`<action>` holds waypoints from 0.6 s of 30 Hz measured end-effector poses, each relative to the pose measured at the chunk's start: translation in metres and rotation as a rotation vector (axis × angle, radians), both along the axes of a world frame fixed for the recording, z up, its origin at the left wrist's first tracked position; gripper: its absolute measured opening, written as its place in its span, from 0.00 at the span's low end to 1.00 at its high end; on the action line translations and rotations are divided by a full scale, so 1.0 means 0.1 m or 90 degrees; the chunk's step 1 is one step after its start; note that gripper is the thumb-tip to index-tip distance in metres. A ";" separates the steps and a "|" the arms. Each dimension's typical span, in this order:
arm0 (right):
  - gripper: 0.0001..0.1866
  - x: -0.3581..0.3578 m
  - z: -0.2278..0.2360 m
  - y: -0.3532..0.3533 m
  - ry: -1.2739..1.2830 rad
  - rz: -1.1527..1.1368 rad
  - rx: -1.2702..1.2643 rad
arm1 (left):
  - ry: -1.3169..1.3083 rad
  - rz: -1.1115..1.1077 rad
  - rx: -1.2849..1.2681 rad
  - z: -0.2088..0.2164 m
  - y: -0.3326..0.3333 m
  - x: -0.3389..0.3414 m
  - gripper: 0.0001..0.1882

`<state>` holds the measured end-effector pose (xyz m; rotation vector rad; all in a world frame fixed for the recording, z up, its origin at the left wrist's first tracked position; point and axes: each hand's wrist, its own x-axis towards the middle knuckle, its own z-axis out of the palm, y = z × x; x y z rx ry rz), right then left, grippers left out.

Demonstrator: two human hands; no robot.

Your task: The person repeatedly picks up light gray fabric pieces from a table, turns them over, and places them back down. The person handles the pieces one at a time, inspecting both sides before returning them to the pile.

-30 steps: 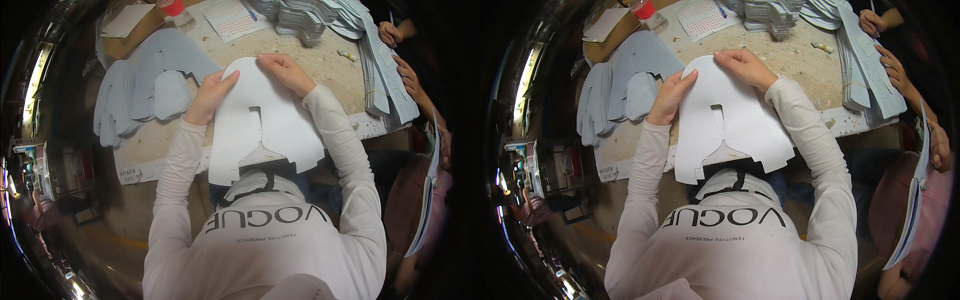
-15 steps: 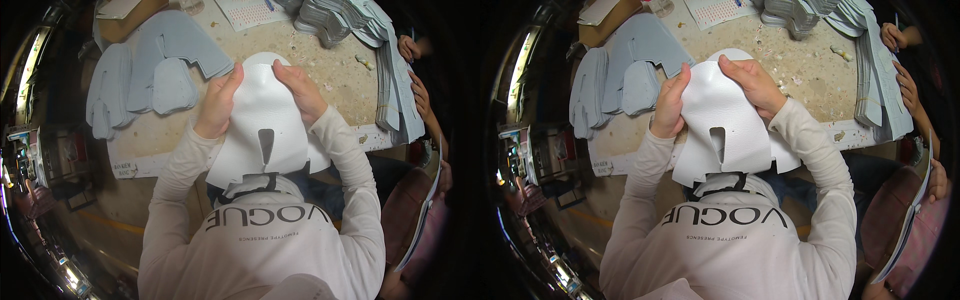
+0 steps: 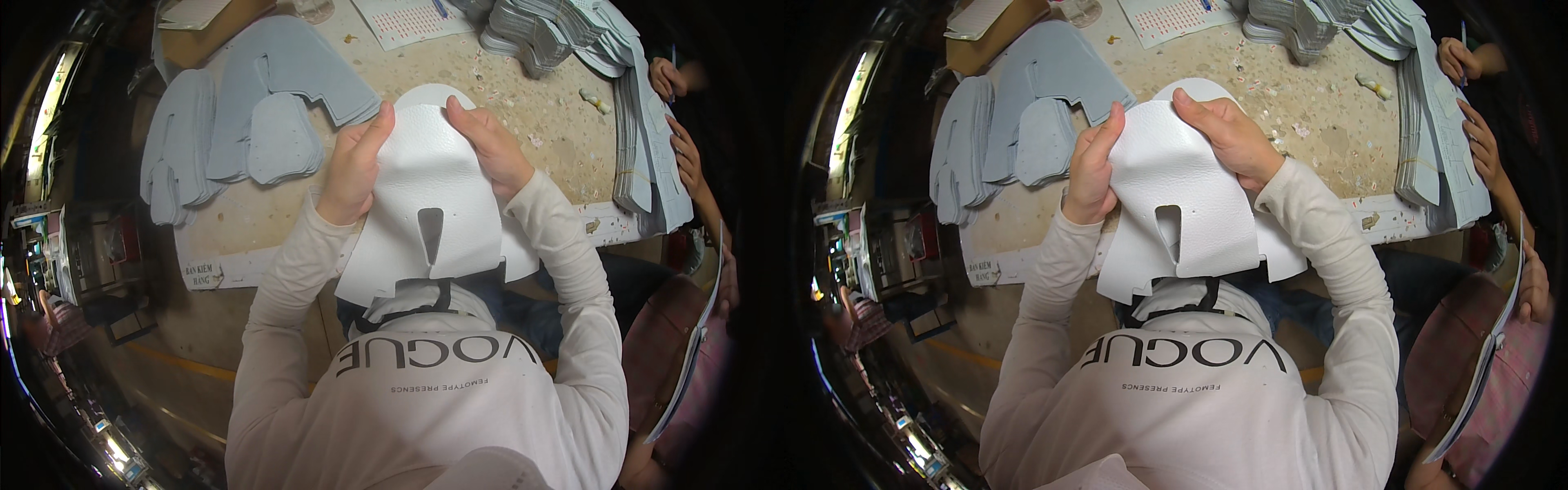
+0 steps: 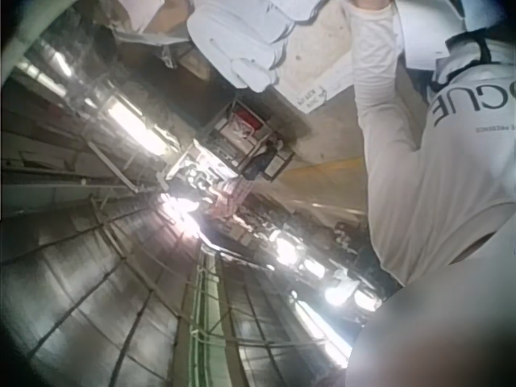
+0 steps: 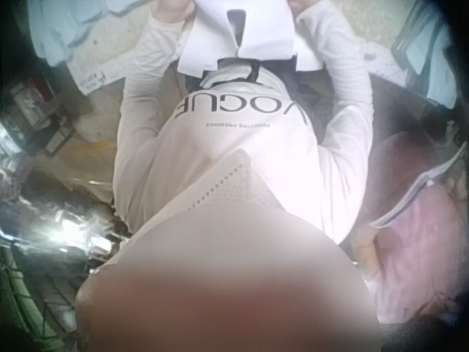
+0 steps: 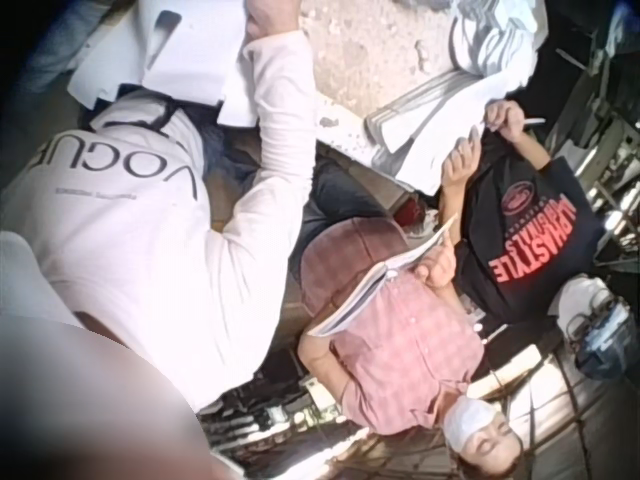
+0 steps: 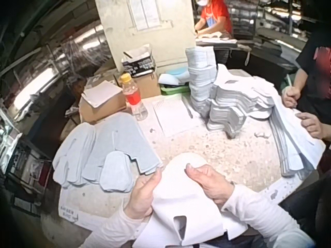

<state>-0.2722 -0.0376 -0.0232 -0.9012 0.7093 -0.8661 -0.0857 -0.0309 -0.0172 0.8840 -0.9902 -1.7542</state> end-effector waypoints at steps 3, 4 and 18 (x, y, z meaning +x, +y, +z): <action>0.27 0.01 0.01 0.00 -0.006 0.004 0.004 | 0.002 0.016 0.002 0.01 0.01 -0.01 0.21; 0.27 0.01 0.02 0.00 -0.007 0.005 -0.004 | 0.002 0.021 0.001 0.02 0.01 -0.01 0.21; 0.18 -0.01 0.16 -0.39 0.566 0.012 -0.516 | -0.343 0.022 -0.327 -0.02 -0.34 -0.06 0.11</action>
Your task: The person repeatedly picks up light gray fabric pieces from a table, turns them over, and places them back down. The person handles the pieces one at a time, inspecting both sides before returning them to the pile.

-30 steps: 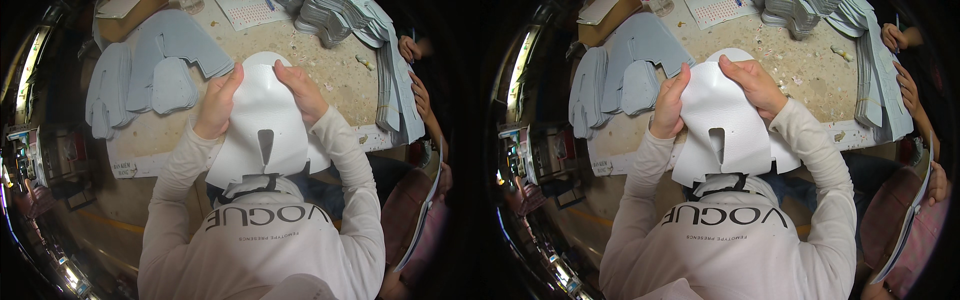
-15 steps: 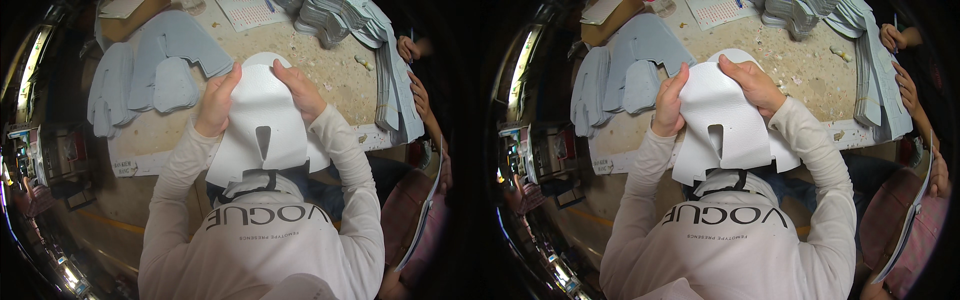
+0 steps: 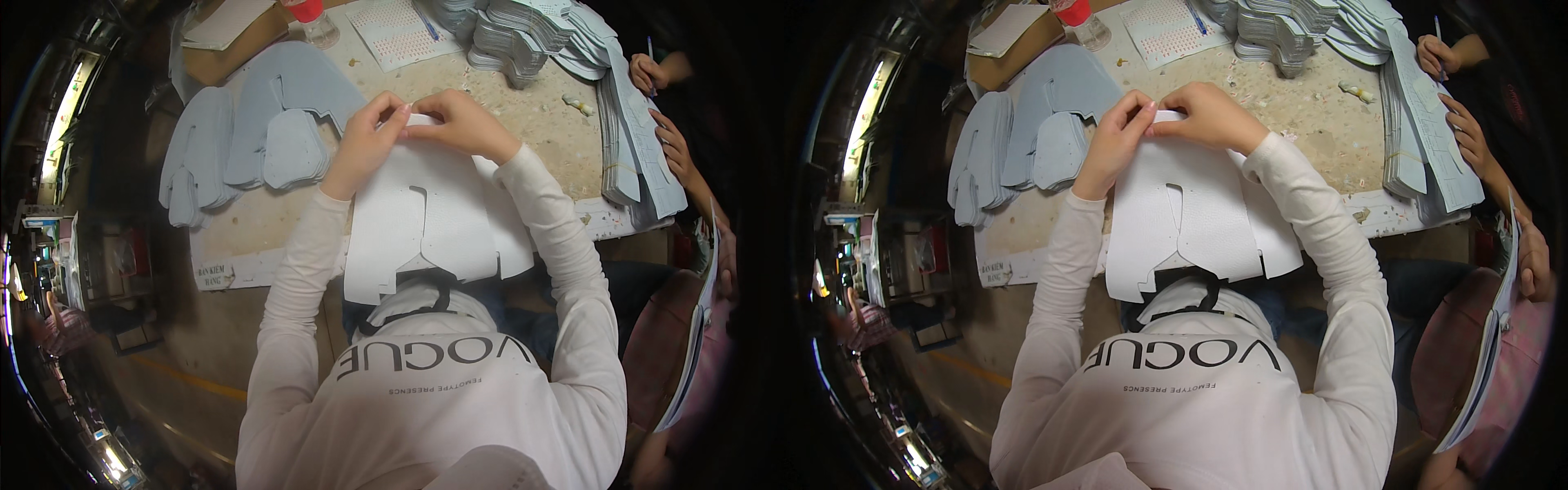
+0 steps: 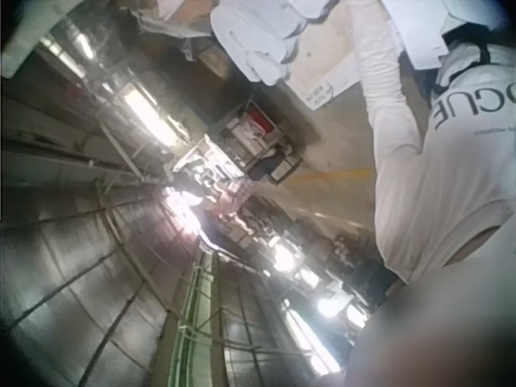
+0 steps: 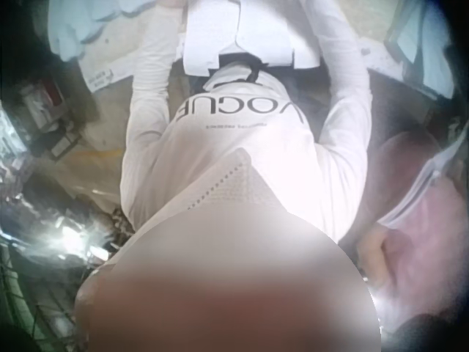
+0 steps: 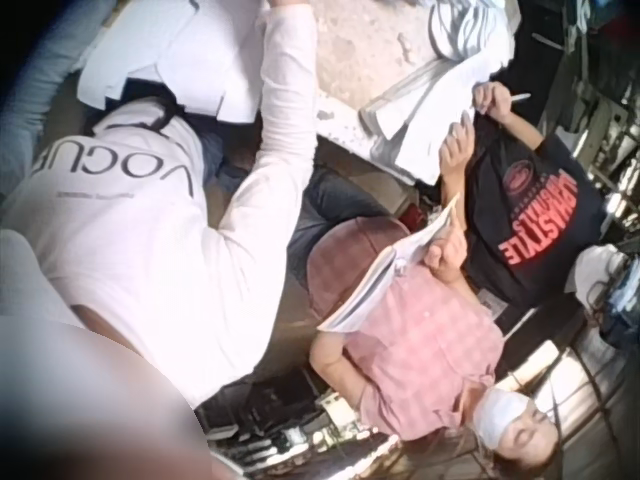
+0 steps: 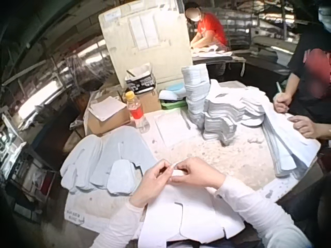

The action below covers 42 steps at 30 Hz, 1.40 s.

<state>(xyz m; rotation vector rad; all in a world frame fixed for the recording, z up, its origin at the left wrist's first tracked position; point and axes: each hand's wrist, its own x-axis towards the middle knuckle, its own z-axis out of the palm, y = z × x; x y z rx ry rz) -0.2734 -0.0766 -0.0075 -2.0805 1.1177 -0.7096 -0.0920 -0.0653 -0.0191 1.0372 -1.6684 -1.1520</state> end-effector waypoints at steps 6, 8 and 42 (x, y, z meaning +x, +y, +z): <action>0.17 0.08 0.06 -0.15 -0.037 0.014 0.070 | -0.027 0.059 -0.112 -0.07 -0.08 -0.03 0.11; 0.17 0.11 0.04 -0.15 -0.081 0.014 0.152 | 0.006 0.092 -0.084 -0.11 -0.11 0.00 0.12; 0.15 -0.55 -0.02 1.75 -0.290 0.074 0.510 | 0.031 0.260 -0.120 -0.48 -0.40 0.23 0.16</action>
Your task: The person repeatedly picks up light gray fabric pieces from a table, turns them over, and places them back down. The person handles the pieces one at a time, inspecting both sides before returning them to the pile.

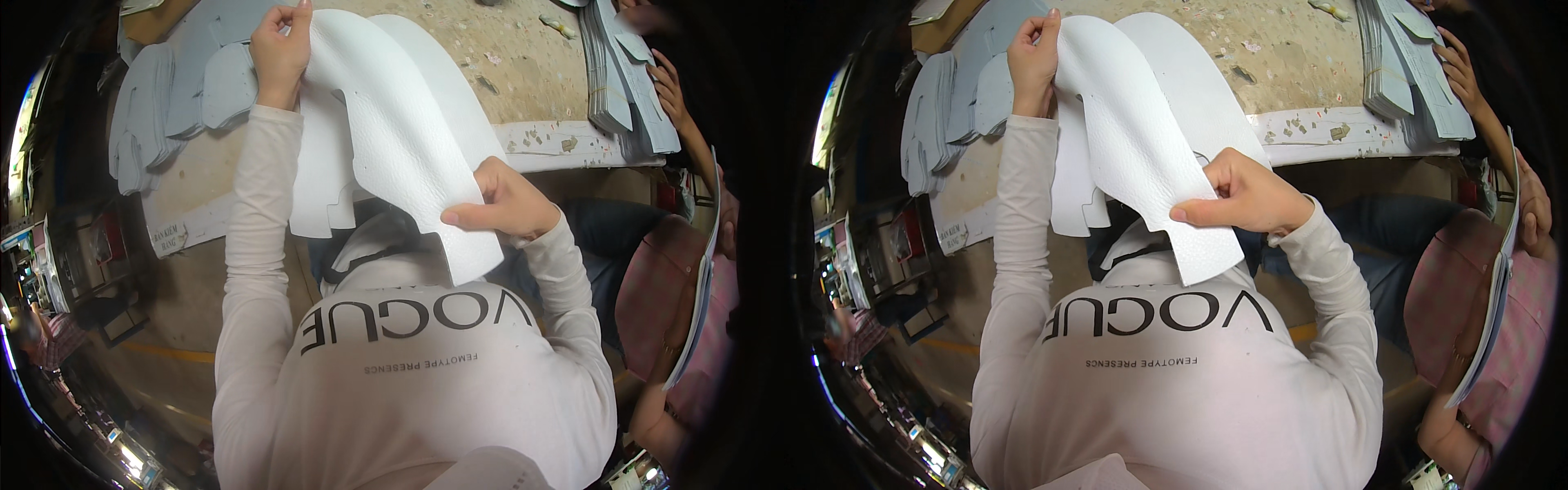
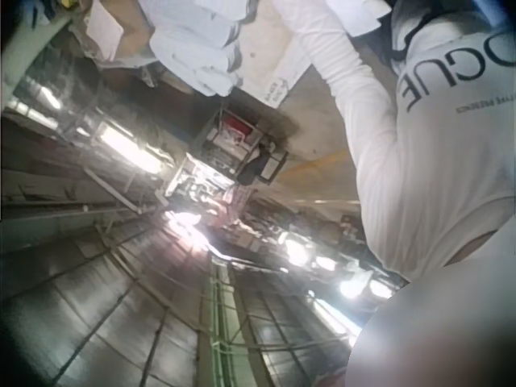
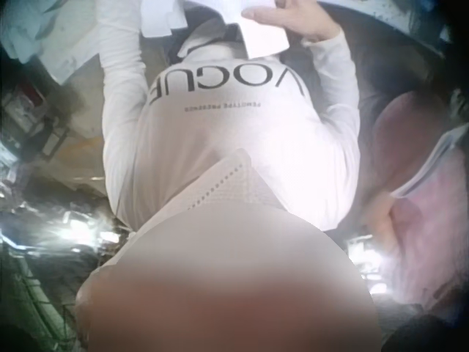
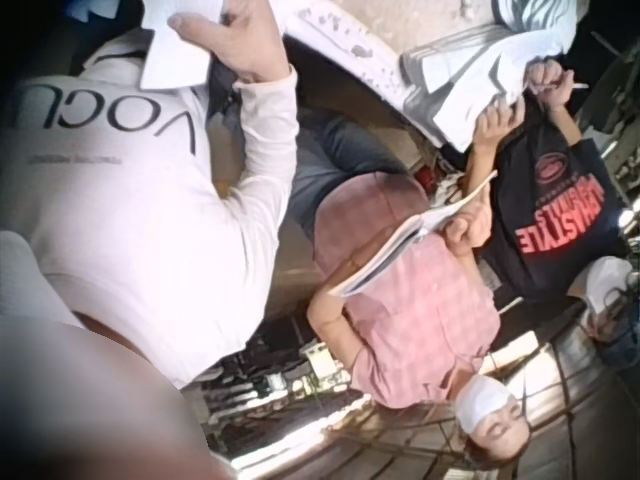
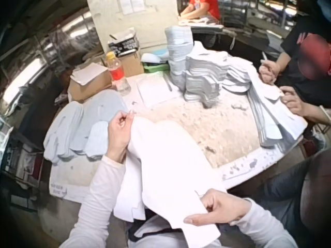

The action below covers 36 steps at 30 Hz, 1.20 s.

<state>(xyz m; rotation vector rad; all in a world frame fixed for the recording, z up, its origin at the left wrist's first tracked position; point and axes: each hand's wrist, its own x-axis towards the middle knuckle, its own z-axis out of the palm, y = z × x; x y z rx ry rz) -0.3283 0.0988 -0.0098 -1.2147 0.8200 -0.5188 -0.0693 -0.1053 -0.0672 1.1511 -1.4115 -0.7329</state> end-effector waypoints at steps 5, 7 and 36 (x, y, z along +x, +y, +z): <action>0.12 -0.13 0.02 0.18 -0.034 0.023 0.022 | 0.016 -0.019 -0.024 -0.04 -0.06 -0.03 0.13; 0.11 -0.19 0.04 0.23 -0.060 0.038 0.046 | 0.038 -0.038 0.005 -0.04 -0.06 -0.05 0.13; 0.20 0.14 -0.35 -1.83 0.197 -0.260 -0.428 | 0.011 -0.420 0.316 0.24 0.06 -0.64 0.15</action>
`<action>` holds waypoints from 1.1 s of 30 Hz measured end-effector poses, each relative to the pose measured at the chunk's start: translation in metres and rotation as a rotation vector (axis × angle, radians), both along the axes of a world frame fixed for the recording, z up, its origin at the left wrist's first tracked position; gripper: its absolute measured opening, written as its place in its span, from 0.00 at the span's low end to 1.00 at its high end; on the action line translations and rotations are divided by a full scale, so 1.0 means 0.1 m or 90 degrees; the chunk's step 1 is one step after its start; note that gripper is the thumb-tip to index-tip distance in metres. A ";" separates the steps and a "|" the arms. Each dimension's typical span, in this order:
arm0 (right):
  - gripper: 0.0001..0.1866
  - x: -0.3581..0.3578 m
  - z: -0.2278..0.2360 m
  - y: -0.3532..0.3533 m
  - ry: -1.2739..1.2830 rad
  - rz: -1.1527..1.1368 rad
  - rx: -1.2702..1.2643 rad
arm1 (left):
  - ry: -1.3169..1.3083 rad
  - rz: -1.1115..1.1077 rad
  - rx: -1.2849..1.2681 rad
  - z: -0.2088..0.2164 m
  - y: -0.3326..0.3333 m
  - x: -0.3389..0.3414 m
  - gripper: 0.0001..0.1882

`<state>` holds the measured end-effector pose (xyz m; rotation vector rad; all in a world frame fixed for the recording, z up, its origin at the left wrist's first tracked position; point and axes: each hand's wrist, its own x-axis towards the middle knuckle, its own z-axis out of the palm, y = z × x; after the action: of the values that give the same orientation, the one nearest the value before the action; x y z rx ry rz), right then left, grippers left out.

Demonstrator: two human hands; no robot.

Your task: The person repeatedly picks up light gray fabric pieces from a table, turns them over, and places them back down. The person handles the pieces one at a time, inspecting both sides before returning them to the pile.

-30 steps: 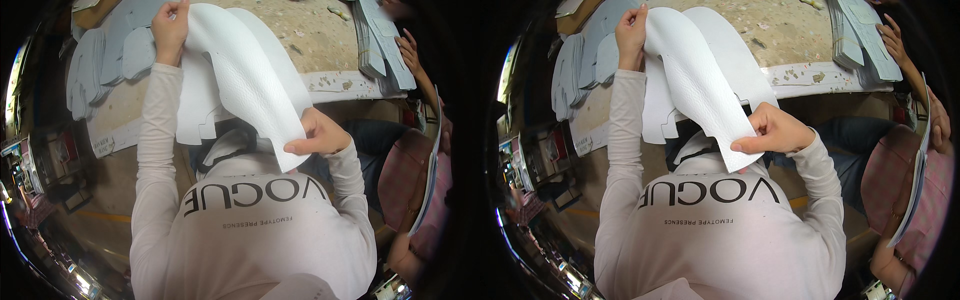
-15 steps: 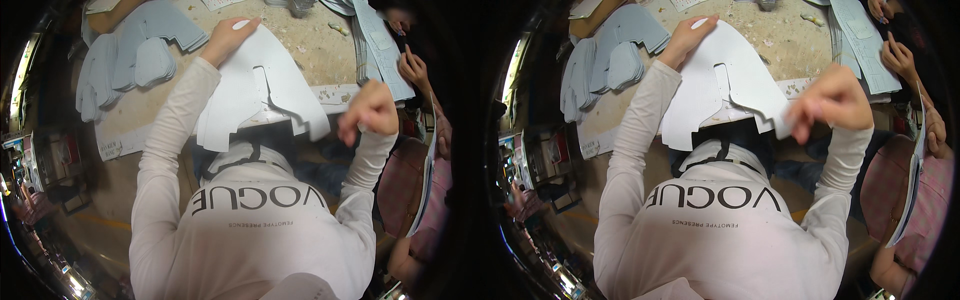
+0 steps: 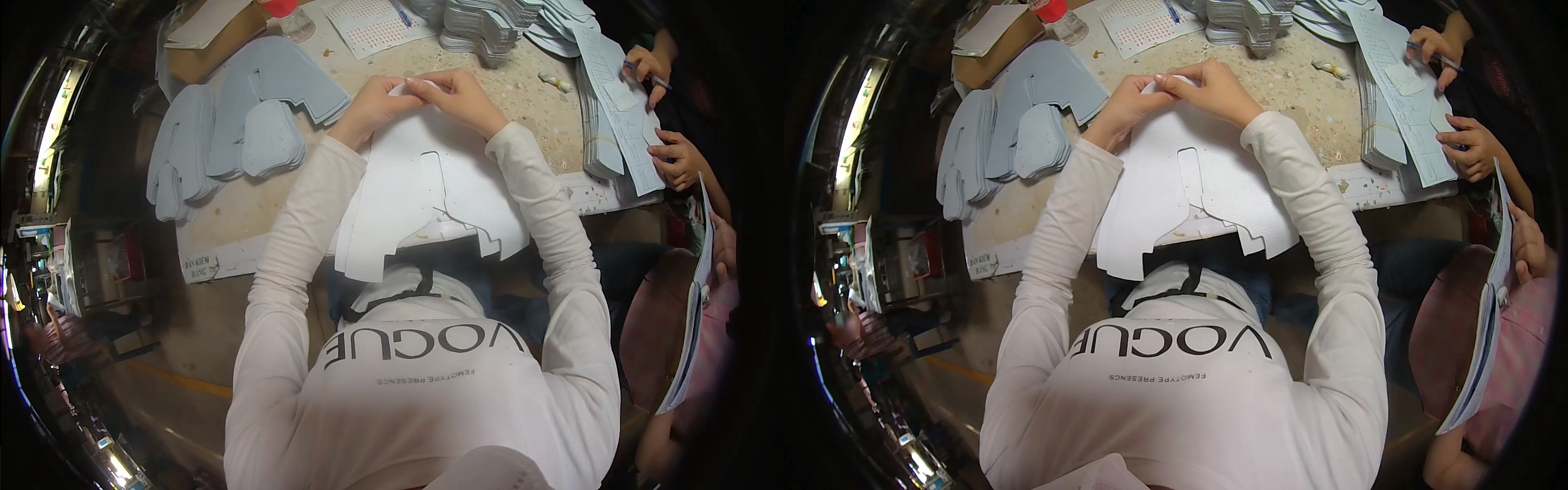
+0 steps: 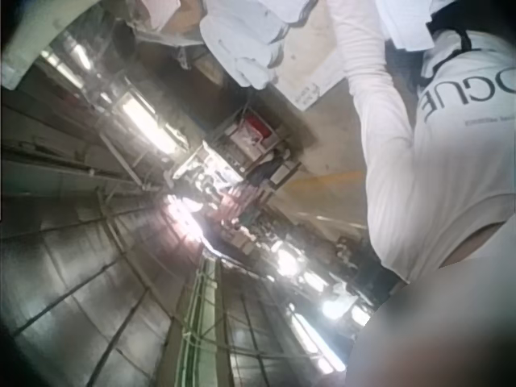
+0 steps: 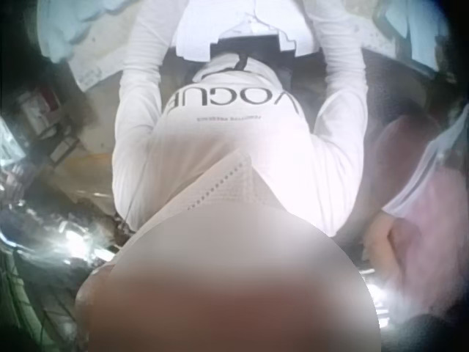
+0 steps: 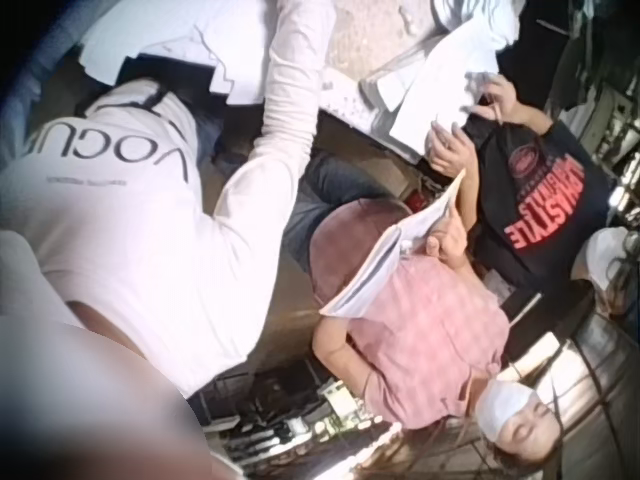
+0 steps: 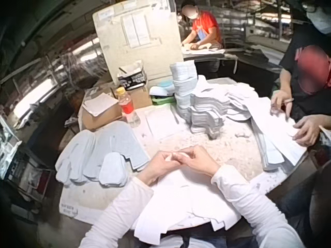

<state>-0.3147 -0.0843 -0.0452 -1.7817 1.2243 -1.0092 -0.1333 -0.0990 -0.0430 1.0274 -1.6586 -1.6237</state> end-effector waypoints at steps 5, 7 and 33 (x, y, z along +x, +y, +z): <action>0.22 0.05 -0.23 -0.03 0.030 -0.133 0.021 | -0.011 0.054 0.022 -0.10 0.03 -0.14 0.19; 0.25 0.06 -0.29 -0.08 0.024 -0.155 0.065 | -0.052 0.053 0.037 -0.12 0.10 -0.12 0.21; 0.22 0.11 -0.29 -0.13 0.093 -0.224 0.100 | 0.022 -0.004 0.369 0.24 2.10 0.72 0.20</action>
<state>-0.3037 -0.0969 -0.0738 -1.5730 1.7034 -0.9541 -0.0610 0.1106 -0.0191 1.2503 -1.1839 -2.1740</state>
